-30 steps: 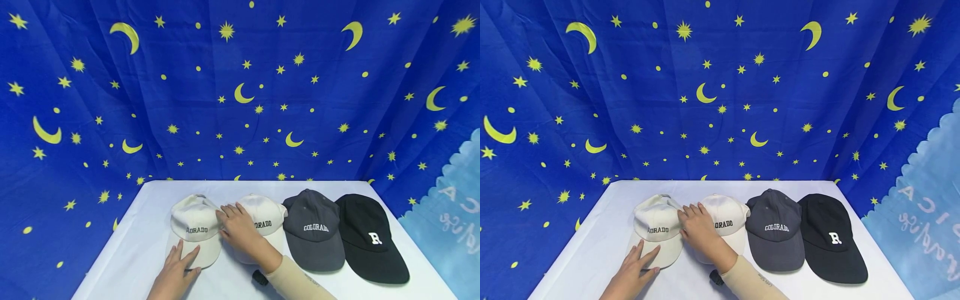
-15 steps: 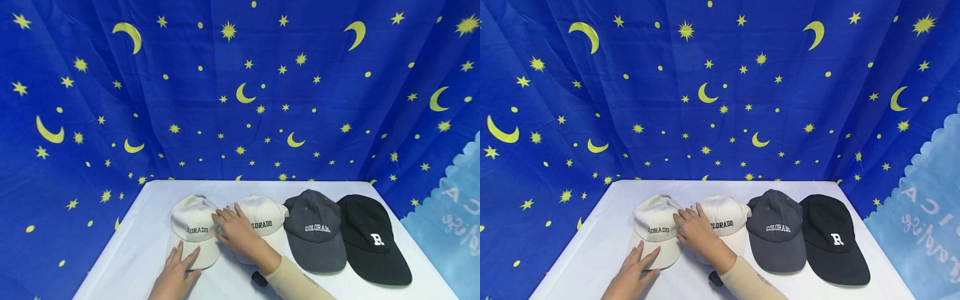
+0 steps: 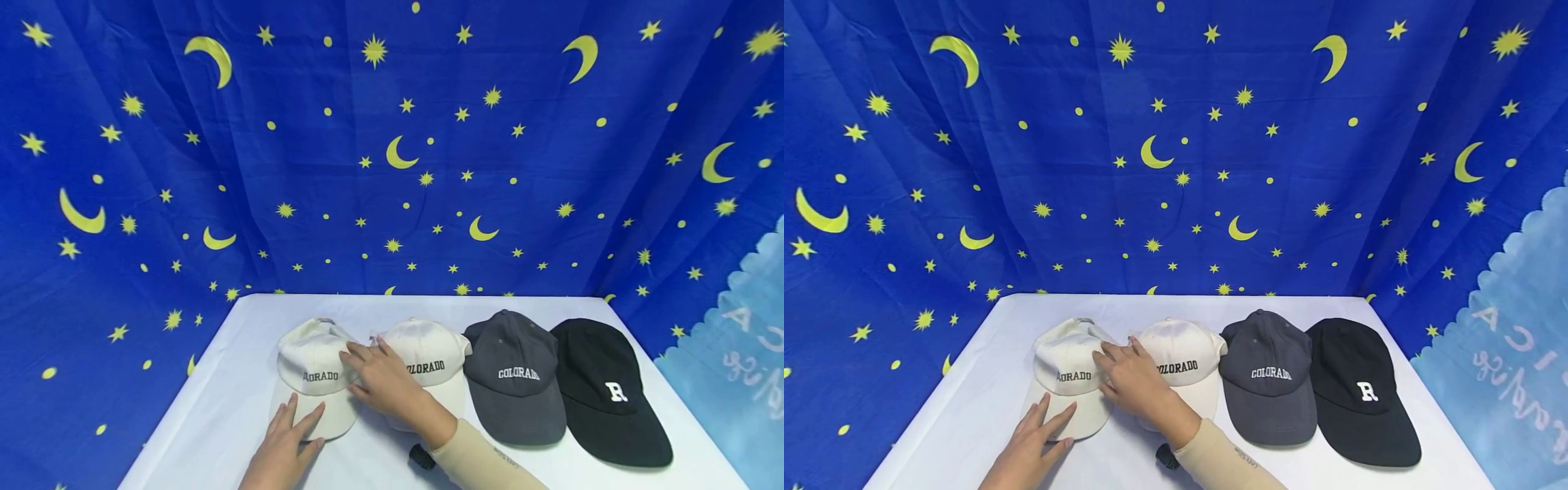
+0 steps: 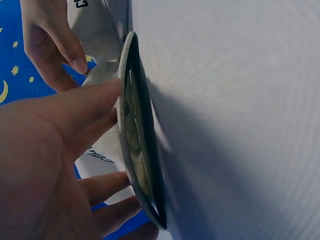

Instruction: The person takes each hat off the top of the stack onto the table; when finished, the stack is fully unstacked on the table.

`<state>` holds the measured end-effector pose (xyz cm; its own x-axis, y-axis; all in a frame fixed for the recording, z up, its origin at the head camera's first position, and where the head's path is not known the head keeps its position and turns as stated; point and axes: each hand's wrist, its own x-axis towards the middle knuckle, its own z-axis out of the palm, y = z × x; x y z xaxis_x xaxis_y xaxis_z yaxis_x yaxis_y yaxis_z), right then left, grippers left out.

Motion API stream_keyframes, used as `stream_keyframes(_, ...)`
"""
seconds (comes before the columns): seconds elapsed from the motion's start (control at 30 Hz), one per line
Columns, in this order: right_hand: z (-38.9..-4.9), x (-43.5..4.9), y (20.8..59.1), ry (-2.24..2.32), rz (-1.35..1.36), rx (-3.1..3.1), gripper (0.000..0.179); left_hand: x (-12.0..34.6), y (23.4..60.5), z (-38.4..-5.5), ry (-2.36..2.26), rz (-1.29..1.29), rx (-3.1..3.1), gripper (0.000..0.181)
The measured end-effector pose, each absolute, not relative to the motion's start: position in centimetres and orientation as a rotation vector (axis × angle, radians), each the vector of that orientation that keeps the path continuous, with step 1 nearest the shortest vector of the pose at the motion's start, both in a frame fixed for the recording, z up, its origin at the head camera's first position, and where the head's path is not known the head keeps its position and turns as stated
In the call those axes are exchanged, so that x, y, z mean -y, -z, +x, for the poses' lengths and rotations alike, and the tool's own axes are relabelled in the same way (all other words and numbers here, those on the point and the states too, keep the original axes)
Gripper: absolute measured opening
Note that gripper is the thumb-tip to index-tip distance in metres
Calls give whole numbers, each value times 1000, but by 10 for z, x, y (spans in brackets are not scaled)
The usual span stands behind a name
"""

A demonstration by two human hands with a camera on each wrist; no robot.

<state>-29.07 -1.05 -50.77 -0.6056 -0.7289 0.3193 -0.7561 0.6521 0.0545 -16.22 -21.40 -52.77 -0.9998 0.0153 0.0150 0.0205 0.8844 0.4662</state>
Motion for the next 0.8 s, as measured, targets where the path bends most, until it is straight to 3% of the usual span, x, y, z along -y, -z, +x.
stream_keyframes(0.6,-290,12,513,-192,1203,2575,64,217,533,-170,719,-65,3037,55)
stream_keyframes(0.8,-288,9,506,-319,1228,2627,63,219,518,-171,641,-72,3107,53)
